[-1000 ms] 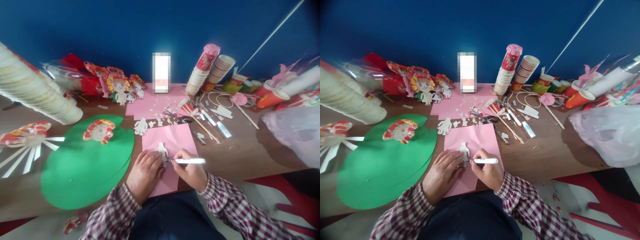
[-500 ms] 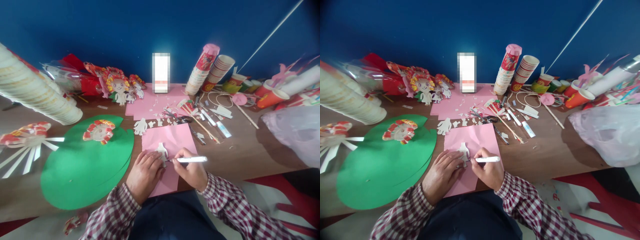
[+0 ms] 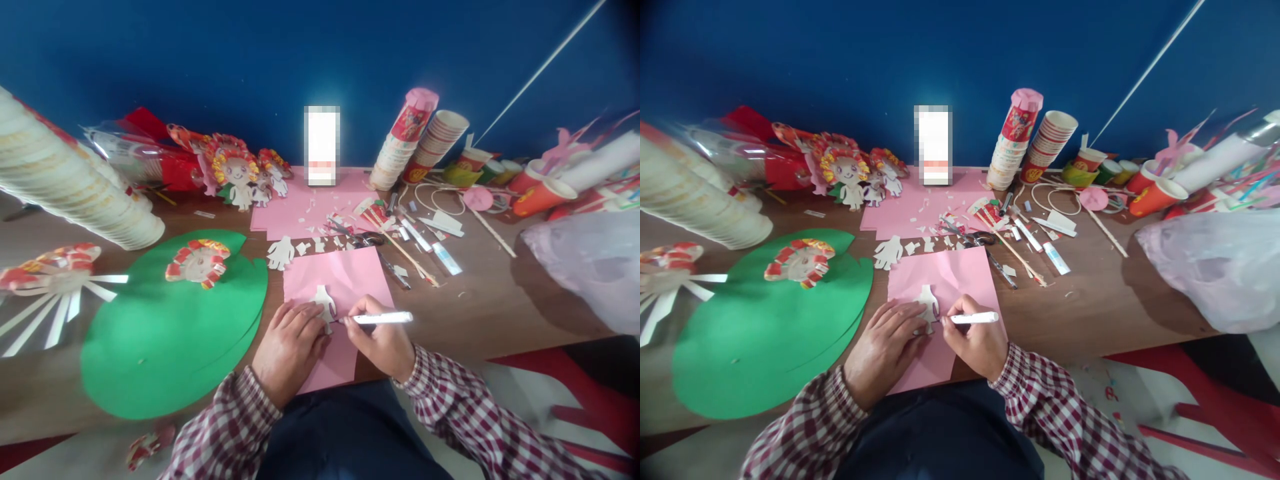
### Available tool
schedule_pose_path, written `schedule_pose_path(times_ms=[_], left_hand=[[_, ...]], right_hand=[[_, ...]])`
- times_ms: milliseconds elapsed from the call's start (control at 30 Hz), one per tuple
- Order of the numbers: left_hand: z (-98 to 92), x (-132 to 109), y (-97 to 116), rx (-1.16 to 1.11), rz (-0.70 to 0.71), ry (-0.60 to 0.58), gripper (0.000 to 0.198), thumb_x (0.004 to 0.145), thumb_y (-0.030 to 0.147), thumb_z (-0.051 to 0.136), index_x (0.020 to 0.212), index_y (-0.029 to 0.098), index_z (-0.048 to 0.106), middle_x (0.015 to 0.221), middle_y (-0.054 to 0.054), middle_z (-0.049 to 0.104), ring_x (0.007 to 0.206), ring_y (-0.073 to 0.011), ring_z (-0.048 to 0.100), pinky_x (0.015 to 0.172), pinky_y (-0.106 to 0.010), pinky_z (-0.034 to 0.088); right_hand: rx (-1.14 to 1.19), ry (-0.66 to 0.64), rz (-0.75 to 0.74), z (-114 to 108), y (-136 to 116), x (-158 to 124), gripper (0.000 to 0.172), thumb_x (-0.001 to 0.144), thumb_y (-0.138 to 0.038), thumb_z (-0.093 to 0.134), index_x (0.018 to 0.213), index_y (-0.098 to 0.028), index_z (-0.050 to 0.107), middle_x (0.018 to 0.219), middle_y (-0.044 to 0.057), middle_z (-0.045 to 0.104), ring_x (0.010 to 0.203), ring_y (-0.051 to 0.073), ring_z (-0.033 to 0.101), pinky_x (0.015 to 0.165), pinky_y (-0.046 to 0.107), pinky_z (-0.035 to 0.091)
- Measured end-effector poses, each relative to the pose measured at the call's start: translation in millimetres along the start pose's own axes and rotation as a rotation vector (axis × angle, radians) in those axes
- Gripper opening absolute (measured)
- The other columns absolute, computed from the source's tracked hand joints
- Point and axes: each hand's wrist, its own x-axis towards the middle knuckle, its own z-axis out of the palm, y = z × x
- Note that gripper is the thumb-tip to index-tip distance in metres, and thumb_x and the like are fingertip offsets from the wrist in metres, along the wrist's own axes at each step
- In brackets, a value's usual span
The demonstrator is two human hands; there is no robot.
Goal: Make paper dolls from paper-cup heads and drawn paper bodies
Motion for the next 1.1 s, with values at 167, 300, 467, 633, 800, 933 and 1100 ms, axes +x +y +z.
schedule_pose_path(times_ms=[167,300,467,633,800,933,1100], left_hand=[[-0.5,0.3,0.2,0.0,0.008,0.006,0.012,0.087,0.019,0.05,0.096,0.019,0.059,0.112,-0.007,0.064,0.106,-0.0235,0.057,0.098,-0.049,0.037],[-0.2,0.2,0.1,0.005,0.01,0.008,0.013,0.087,0.02,0.05,0.096,0.019,0.059,0.112,-0.007,0.064,0.106,-0.0234,0.057,0.099,-0.049,0.037],[-0.6,0.4,0.4,0.002,-0.003,0.001,0.011,0.087,0.02,0.051,0.094,0.02,0.059,0.112,-0.006,0.064,0.106,-0.0231,0.057,0.099,-0.049,0.038],[-0.8,0.8,1.2,0.001,-0.006,-0.001,0.011,0.087,0.019,0.051,0.095,0.019,0.059,0.111,-0.006,0.064,0.106,-0.0227,0.057,0.099,-0.049,0.038],[-0.4,0.6,0.5,0.017,0.015,0.019,0.014,0.088,0.019,0.048,0.098,0.018,0.058,0.111,-0.008,0.064,0.105,-0.0226,0.058,0.099,-0.048,0.038],[-0.5,0.1,-0.3,0.023,0.018,0.014,0.014,0.088,0.019,0.048,0.097,0.019,0.058,0.111,-0.008,0.064,0.106,-0.0228,0.057,0.098,-0.048,0.038],[-0.6,0.2,-0.3,0.017,0.014,0.005,0.013,0.087,0.019,0.049,0.096,0.019,0.058,0.111,-0.007,0.064,0.106,-0.0233,0.057,0.098,-0.049,0.038]], right_hand=[[-0.017,0.011,-0.021,0.8,-1.5,0.6,0.01,0.084,-0.024,0.055,0.077,-0.019,0.051,0.059,-0.003,0.056,0.048,0.01,0.052,0.048,0.02,0.04],[-0.019,0.017,-0.028,1.2,-1.0,0.7,0.01,0.084,-0.024,0.055,0.077,-0.02,0.051,0.059,-0.003,0.056,0.047,0.01,0.051,0.047,0.02,0.04],[0.032,0.028,0.022,0.3,1.3,0.2,0.01,0.084,-0.025,0.055,0.077,-0.02,0.049,0.06,-0.003,0.056,0.049,0.011,0.053,0.048,0.021,0.042],[0.114,0.013,0.069,-1.2,0.7,0.5,0.01,0.085,-0.025,0.052,0.078,-0.02,0.047,0.061,-0.003,0.054,0.049,0.011,0.051,0.047,0.021,0.041],[0.064,-0.055,0.03,-1.8,-0.5,-0.5,0.007,0.084,-0.024,0.054,0.083,-0.02,0.049,0.057,-0.005,0.049,0.046,0.009,0.046,0.045,0.021,0.038],[0.045,-0.069,-0.027,-2.0,-1.1,0.0,0.005,0.083,-0.022,0.055,0.084,-0.02,0.051,0.066,-0.002,0.057,0.054,0.011,0.054,0.052,0.021,0.043],[0.03,-0.073,-0.057,-1.7,-2.0,2.7,0.005,0.082,-0.019,0.056,0.087,-0.019,0.054,0.074,0.001,0.062,0.061,0.012,0.058,0.057,0.022,0.046]])
